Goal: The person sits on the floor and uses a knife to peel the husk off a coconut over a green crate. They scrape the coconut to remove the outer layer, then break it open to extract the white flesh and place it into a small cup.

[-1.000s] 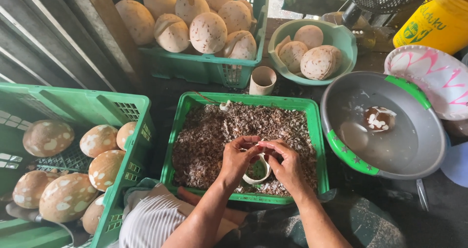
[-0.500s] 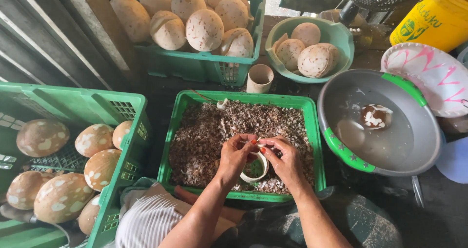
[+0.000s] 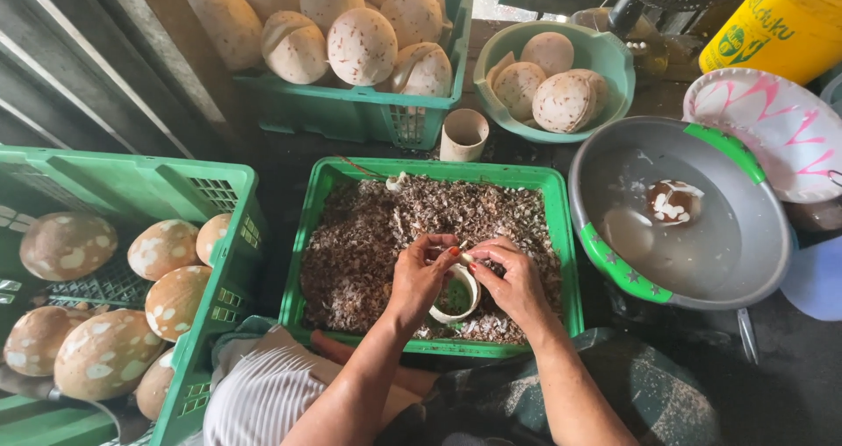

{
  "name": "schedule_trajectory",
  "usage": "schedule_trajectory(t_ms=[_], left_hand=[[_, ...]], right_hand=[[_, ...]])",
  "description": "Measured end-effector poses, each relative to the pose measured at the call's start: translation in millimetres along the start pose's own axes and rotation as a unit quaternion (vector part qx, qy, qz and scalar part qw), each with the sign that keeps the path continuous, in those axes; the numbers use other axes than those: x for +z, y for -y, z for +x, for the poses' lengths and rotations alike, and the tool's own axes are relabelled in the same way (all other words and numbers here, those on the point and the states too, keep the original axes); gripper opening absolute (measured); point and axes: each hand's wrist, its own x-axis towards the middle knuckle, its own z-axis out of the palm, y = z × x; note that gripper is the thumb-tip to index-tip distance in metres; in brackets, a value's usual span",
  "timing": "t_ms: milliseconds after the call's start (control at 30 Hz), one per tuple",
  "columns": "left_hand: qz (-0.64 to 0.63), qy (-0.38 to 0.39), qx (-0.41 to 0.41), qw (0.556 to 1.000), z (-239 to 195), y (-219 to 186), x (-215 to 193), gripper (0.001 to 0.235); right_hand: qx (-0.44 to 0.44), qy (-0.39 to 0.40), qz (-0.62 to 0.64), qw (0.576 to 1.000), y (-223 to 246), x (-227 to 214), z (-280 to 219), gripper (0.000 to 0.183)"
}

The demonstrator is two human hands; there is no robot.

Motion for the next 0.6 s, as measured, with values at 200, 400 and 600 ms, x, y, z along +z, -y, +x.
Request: schedule_trajectory(t_ms=[200,400,600], left_hand=[[0.118,-0.018,0.034,0.992,1.0,-2.9,-8.5,0.043],[0.125,-0.013,0.036,0.991,-4.4,-8.0,-5.3,0.045],[0.128,-0.001,0.024,0.992,-10.5,-13.7,-3.6,0.046]], right_hand=[[0.004,-0.048,-0.032,0.998,7.8,-18.9,4.2,0.013],[0.119,-0.098,0.192,0.969,33.4,-20.0,2.2,0.016],[0.213,-0.090,0.444,0.866,41.5,-20.5,-0.1,0.023]])
